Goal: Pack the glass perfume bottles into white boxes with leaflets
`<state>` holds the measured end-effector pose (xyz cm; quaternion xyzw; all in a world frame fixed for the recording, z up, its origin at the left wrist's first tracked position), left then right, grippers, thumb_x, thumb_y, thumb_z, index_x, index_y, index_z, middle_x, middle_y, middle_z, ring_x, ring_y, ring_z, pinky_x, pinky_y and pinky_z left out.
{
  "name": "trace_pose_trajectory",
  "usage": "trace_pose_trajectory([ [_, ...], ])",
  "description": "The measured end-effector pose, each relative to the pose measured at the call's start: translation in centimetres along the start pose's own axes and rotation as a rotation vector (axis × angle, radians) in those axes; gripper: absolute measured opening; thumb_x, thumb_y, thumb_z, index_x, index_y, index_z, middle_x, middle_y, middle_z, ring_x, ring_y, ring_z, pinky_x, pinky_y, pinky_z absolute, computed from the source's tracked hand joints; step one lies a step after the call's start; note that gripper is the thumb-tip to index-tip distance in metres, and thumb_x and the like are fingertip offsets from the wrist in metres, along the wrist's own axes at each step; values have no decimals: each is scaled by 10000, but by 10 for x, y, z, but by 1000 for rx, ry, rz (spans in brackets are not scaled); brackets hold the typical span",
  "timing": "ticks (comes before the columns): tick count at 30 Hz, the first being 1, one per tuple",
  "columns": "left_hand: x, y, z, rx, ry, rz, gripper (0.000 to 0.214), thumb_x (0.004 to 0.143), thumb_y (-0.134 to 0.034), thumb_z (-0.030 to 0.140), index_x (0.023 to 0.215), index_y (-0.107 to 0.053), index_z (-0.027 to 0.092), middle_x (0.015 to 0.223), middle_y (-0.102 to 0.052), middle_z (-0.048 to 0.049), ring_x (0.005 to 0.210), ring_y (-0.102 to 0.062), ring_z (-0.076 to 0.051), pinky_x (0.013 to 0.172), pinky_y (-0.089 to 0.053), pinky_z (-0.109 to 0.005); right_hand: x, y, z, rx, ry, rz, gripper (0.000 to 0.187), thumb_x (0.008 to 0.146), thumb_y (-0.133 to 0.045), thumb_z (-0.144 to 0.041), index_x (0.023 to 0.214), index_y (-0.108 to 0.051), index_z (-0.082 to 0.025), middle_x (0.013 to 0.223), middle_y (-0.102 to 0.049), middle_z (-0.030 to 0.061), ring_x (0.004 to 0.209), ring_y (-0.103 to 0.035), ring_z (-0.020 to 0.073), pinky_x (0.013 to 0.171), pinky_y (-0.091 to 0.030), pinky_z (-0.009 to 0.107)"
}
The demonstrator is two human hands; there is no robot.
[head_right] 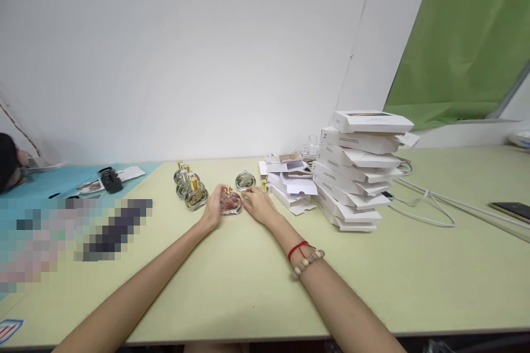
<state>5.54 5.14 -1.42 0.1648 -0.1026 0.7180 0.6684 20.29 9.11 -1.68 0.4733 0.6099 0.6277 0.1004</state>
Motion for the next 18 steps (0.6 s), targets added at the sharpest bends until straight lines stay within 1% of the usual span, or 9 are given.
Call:
trace_pose_trajectory([
  [2, 1, 1, -2, -1, 12, 17, 448, 852, -228, 514, 917, -516, 178, 836, -643, -39, 780, -625, -160, 713, -499, -301, 0, 0, -1, -3, 1, -6, 308, 844, -448, -302, 1086, -598, -183, 1034, -563, 102, 993, -497, 202, 857, -376, 331],
  [6, 1, -1, -4, -69, 19, -29, 437, 847, -246, 520, 928, -503, 176, 831, -654, -44, 748, -634, -164, 696, -511, -312, -1, 1, -1, -16, -32, 0, 290, 834, -460, -306, 1053, -613, -192, 1017, -563, 95, 979, -502, 199, 847, -374, 320],
  [10, 1, -1, -4, -49, 1, -14, 437, 847, -249, 519, 908, -511, 175, 816, -656, -44, 736, -634, -161, 686, -513, -310, -1, 4, 2, -36, -132, 4, 282, 820, -475, -309, 1025, -615, -174, 982, -573, 104, 940, -519, 200, 799, -380, 300],
  [13, 2, -2, -5, -65, 2, -27, 423, 848, -249, 516, 902, -500, 179, 801, -655, -37, 713, -634, -157, 669, -514, -308, -1, 8, 5, -53, -210, -1, 234, 809, -478, -294, 929, -633, -167, 916, -593, 95, 896, -532, 195, 746, -378, 274],
  [16, 3, -1, -7, -60, 5, -31, 412, 847, -254, 513, 897, -492, 181, 792, -652, -32, 710, -635, -155, 672, -512, -306, -1, 10, 10, -69, -269, -4, 164, 786, -490, -242, 811, -634, -167, 849, -607, 75, 816, -548, 170, 691, -370, 245],
  [18, 2, -1, -7, -64, 8, -38, 409, 845, -260, 515, 895, -491, 181, 794, -650, -34, 706, -635, -155, 670, -510, -303, 0, 12, 14, -75, -302, 1, 145, 774, -492, -201, 816, -627, -169, 823, -616, 65, 770, -553, 156, 654, -364, 232],
])
Point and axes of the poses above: each hand's wrist, its own x-axis towards the middle knuckle, its own y-axis out of the back of the hand, z = x × y, the point moved 3 cm from there along x, towards the middle knuckle
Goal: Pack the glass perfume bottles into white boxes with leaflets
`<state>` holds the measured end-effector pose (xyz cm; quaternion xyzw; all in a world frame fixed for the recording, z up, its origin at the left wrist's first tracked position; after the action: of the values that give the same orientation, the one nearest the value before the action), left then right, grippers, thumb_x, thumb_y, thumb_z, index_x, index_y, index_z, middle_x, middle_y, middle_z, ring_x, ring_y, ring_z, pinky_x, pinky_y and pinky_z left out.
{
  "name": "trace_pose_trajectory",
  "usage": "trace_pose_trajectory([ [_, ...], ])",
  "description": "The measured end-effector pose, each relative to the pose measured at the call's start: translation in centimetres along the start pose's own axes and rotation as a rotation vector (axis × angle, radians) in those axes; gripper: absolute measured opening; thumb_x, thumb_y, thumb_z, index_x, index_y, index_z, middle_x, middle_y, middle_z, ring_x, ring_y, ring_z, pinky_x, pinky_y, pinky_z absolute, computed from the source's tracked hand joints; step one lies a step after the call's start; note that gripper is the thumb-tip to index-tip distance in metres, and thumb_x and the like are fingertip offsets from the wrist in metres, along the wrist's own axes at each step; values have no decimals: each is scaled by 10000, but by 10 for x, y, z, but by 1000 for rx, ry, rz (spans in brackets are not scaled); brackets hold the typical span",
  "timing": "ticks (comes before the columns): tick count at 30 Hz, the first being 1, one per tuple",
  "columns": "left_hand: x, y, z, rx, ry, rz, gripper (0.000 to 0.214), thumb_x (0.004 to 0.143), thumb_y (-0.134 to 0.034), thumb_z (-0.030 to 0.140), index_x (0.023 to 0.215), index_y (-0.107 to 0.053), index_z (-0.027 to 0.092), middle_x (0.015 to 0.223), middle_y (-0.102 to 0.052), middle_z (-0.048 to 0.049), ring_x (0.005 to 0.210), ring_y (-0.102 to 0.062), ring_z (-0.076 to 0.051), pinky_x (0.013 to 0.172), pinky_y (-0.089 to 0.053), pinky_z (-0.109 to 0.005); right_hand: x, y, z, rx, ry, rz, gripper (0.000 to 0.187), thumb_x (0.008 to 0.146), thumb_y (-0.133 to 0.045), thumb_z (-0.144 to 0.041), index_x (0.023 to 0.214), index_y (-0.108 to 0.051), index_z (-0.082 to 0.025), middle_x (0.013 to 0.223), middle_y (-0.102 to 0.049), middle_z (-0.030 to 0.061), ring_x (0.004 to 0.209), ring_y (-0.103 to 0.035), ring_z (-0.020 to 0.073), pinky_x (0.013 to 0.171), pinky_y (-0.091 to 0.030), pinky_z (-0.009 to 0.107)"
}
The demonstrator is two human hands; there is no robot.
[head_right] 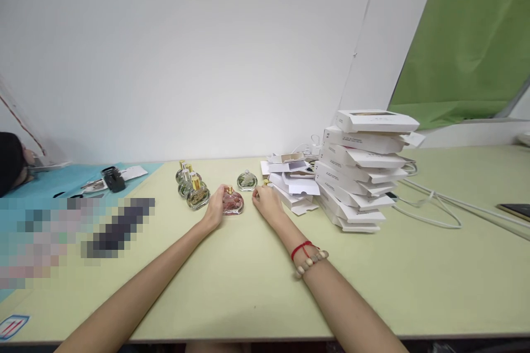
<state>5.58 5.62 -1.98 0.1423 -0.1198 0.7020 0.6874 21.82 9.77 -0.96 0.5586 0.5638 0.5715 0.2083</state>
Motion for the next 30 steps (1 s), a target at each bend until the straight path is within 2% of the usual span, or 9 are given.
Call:
trace_pose_trajectory([
  [5, -2, -1, 1, -40, 41, -3, 415, 838, -267, 526, 922, -484, 182, 806, -650, -37, 697, -638, -157, 651, -512, -303, 0, 4, 6, -19, -71, 23, 190, 765, -491, -166, 879, -643, -171, 863, -622, 75, 742, -560, 156, 599, -356, 234],
  [11, -2, -1, 5, -23, 23, 11, 420, 830, -279, 526, 911, -494, 175, 781, -646, -37, 697, -637, -162, 654, -511, -308, -2, 8, 4, -45, -38, 2, 226, 822, -454, -244, 837, -673, -191, 864, -614, 86, 814, -561, 178, 609, -358, 240],
  [14, -2, 0, 5, -18, 19, 14, 425, 830, -275, 525, 909, -500, 173, 793, -650, -44, 703, -636, -163, 661, -509, -308, -3, 6, 5, -62, -43, -7, 215, 813, -483, -281, 926, -648, -201, 899, -610, 85, 852, -555, 193, 622, -363, 250],
  [19, -1, -1, 2, -25, 24, 2, 428, 836, -265, 522, 925, -500, 176, 827, -657, -49, 732, -640, -164, 672, -508, -305, -1, 13, 8, -51, -101, 166, 319, 780, -517, -328, 1069, -569, -205, 1041, -565, 81, 883, -543, 208, 665, -383, 273],
  [22, -1, -2, 1, -51, 34, -7, 431, 833, -268, 528, 929, -491, 171, 814, -659, -48, 700, -639, -161, 660, -510, -310, 2, 17, 13, -42, -115, 247, 330, 772, -485, -223, 1096, -544, -208, 1070, -560, 72, 885, -543, 203, 703, -390, 282],
  [26, 0, -1, 0, -60, 24, -19, 418, 836, -271, 522, 918, -488, 174, 816, -657, -44, 708, -637, -157, 676, -507, -310, 4, 17, 20, -60, -102, 199, 437, 708, -445, -64, 1115, -530, -199, 1066, -588, 66, 927, -537, 208, 746, -388, 278],
  [30, 0, -1, -1, -72, 11, -20, 409, 836, -278, 522, 905, -480, 173, 808, -652, -43, 699, -633, -158, 668, -505, -311, 2, 15, 23, -104, -121, 111, 479, 707, -431, -47, 1150, -514, -209, 1098, -575, 67, 939, -541, 217, 711, -394, 281],
])
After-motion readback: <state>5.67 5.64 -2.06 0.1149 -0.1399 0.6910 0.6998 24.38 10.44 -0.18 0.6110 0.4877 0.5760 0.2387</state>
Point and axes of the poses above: each hand's wrist, its own x-axis towards the middle knuckle, its own y-axis out of the back of the hand, z = x × y, the point moved 3 cm from there along x, towards the middle knuckle
